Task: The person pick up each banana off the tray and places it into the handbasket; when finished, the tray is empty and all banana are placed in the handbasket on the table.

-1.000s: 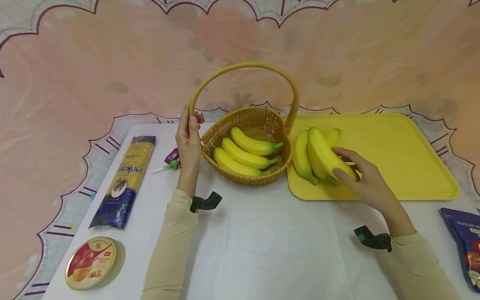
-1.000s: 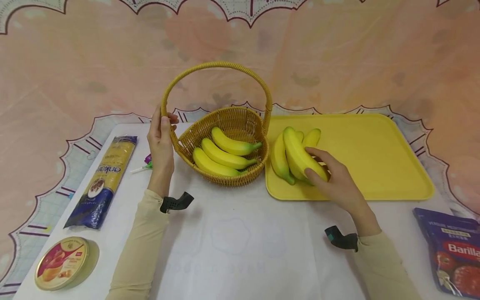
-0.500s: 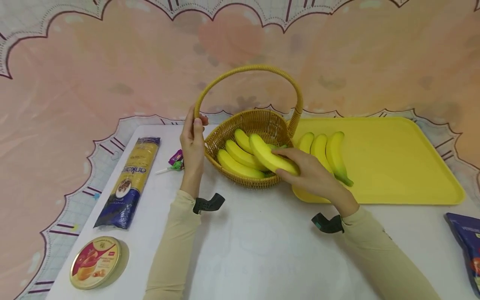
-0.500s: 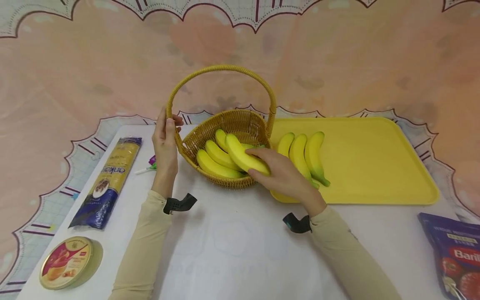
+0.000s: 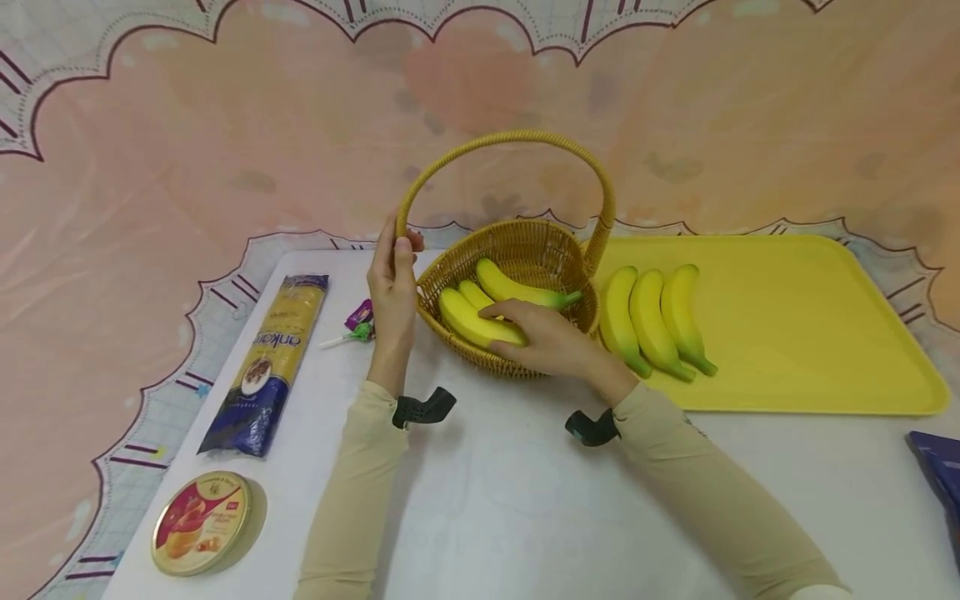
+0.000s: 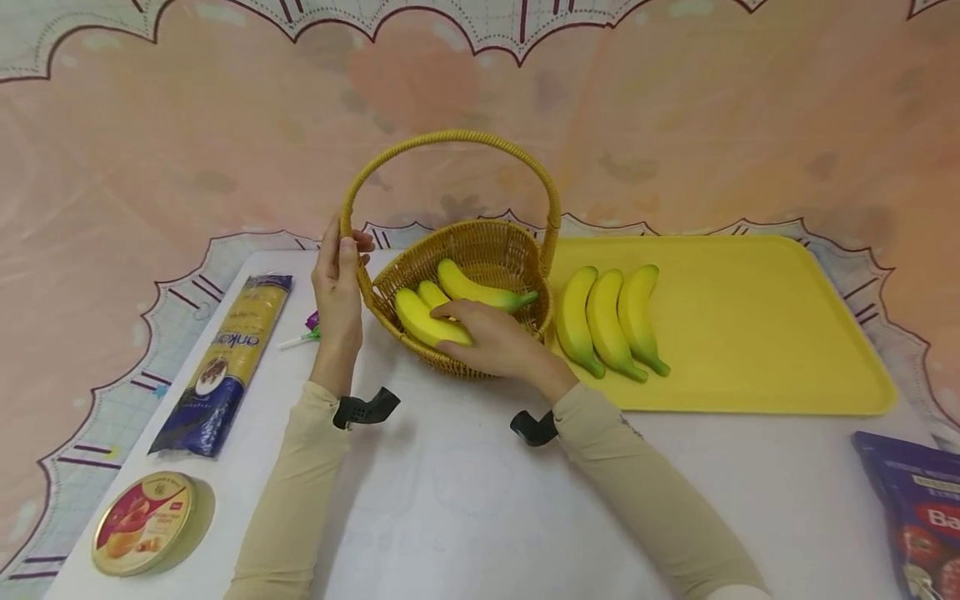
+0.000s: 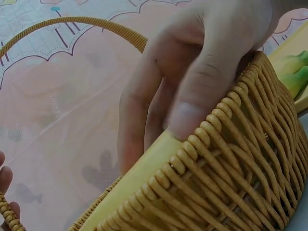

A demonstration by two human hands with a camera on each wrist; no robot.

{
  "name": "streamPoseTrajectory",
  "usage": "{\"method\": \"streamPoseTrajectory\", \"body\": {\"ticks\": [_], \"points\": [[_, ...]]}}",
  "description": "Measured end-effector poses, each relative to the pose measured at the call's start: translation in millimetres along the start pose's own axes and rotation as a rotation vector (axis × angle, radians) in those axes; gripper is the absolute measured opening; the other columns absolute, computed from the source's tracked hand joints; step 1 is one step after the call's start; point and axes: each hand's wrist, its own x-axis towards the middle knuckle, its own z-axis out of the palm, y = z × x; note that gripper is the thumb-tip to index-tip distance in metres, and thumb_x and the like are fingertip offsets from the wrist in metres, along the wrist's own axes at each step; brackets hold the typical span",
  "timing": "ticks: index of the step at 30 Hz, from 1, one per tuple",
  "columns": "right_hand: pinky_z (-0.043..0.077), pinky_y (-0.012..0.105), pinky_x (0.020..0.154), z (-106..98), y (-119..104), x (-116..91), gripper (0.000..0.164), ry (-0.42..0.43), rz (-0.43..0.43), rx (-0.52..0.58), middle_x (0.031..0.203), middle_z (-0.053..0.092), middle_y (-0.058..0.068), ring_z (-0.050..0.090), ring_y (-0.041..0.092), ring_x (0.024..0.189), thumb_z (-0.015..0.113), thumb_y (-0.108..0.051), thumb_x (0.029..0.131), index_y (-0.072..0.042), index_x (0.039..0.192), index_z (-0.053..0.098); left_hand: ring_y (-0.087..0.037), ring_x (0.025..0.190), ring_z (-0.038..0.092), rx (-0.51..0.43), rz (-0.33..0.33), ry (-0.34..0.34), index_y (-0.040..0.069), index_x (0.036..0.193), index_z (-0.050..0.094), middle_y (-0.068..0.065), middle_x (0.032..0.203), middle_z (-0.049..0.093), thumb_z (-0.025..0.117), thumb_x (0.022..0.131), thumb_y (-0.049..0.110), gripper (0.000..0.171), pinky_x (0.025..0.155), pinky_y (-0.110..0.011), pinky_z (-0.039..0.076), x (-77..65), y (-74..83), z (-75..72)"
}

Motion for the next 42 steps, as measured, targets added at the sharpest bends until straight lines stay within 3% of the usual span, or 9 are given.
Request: {"method": "streamPoseTrajectory", "body": {"ticks": [3,8,14,17,22,27,29,36,42], "points": [[0.041,0.037,0.102,1.1,-0.7,-0.6,0.045,-0.005,-0.003,0.05,0.129,0.057,0.003,0.053,0.016,0.117,0.058,-0.036,0.093,-0.013,0.131,0.053,-0.018,0.101,0.053,0.013,0.007,-0.004,0.008,0.142,0.042,-0.025,0.11,0.052,0.038,0.102,0.015,0.041,0.095,-0.026,0.04,-0.1,1.4,2.0],[0.042,0.037,0.102,-2.3,1.2,-6.2,0.045,-0.002,0.023,0.109,0.131,0.054,0.0,0.052,0.015,0.119,0.049,-0.041,0.097,-0.016,0.133,0.05,-0.019,0.102,0.052,0.019,0.007,0.0,0.01,0.141,0.044,-0.02,0.108,0.054,0.038,0.102,0.015,0.04,0.094,-0.026,0.04,-0.5,1.8,3.0],[0.043,0.041,0.099,-16.4,9.0,-23.7,0.045,0.07,0.067,0.196,0.135,0.052,-0.001,0.051,0.018,0.121,0.047,-0.041,0.098,-0.016,0.135,0.048,-0.017,0.1,0.053,0.013,0.015,0.01,0.009,0.141,0.044,-0.018,0.107,0.056,0.038,0.102,0.015,0.04,0.094,-0.028,0.04,0.0,0.6,3.1],[0.045,0.04,0.096,-24.7,16.9,-38.1,0.042,0.141,0.087,0.212,0.132,0.053,0.0,0.053,0.017,0.116,0.048,-0.038,0.098,-0.016,0.134,0.049,-0.017,0.1,0.053,0.013,0.018,0.016,0.009,0.141,0.044,-0.018,0.106,0.056,0.038,0.102,0.015,0.04,0.095,-0.028,0.04,0.0,0.8,2.5],[0.042,0.045,0.094,-38.0,41.2,-67.9,0.036,0.338,0.11,0.216,0.124,0.058,0.009,0.054,0.02,0.109,0.05,-0.025,0.098,-0.01,0.13,0.052,-0.021,0.101,0.053,0.019,0.036,0.013,0.007,0.14,0.044,-0.017,0.105,0.057,0.038,0.102,0.014,0.039,0.097,-0.031,0.04,0.8,2.8,1.9],[0.037,0.05,0.098,-53.2,72.1,-99.1,0.035,0.473,0.211,0.195,0.125,0.056,0.014,0.05,0.027,0.116,0.054,-0.018,0.096,-0.006,0.129,0.052,-0.019,0.101,0.054,0.007,0.034,0.016,0.007,0.141,0.044,-0.018,0.105,0.057,0.039,0.102,0.014,0.04,0.095,-0.029,0.039,2.2,1.8,1.4],[0.036,0.051,0.098,-57.2,81.8,-110.4,0.036,0.493,0.266,0.169,0.128,0.053,0.016,0.047,0.03,0.118,0.053,-0.019,0.096,-0.003,0.129,0.051,-0.016,0.1,0.054,-0.003,0.026,0.018,0.007,0.141,0.043,-0.011,0.103,0.058,0.039,0.102,0.015,0.04,0.096,-0.029,0.039,2.1,0.6,0.8],[0.035,0.058,0.096,-58.5,113.9,-137.9,0.059,0.418,0.491,0.164,0.137,0.032,0.03,0.036,0.045,0.122,0.051,-0.031,0.096,0.004,0.141,0.033,-0.019,0.101,0.053,-0.006,0.018,0.016,0.009,0.141,0.044,-0.012,0.104,0.057,0.039,0.102,0.015,0.04,0.097,-0.031,0.039,0.5,-1.3,0.4],[0.034,0.061,0.1,-58.6,129.1,-144.2,0.08,0.32,0.625,0.198,0.141,0.033,0.031,0.037,0.047,0.125,0.051,-0.046,0.094,0.002,0.148,0.017,-0.017,0.1,0.054,-0.003,0.015,0.019,0.01,0.14,0.045,-0.009,0.102,0.058,0.038,0.102,0.015,0.039,0.098,-0.036,0.038,-0.8,-2.8,2.0]]}}
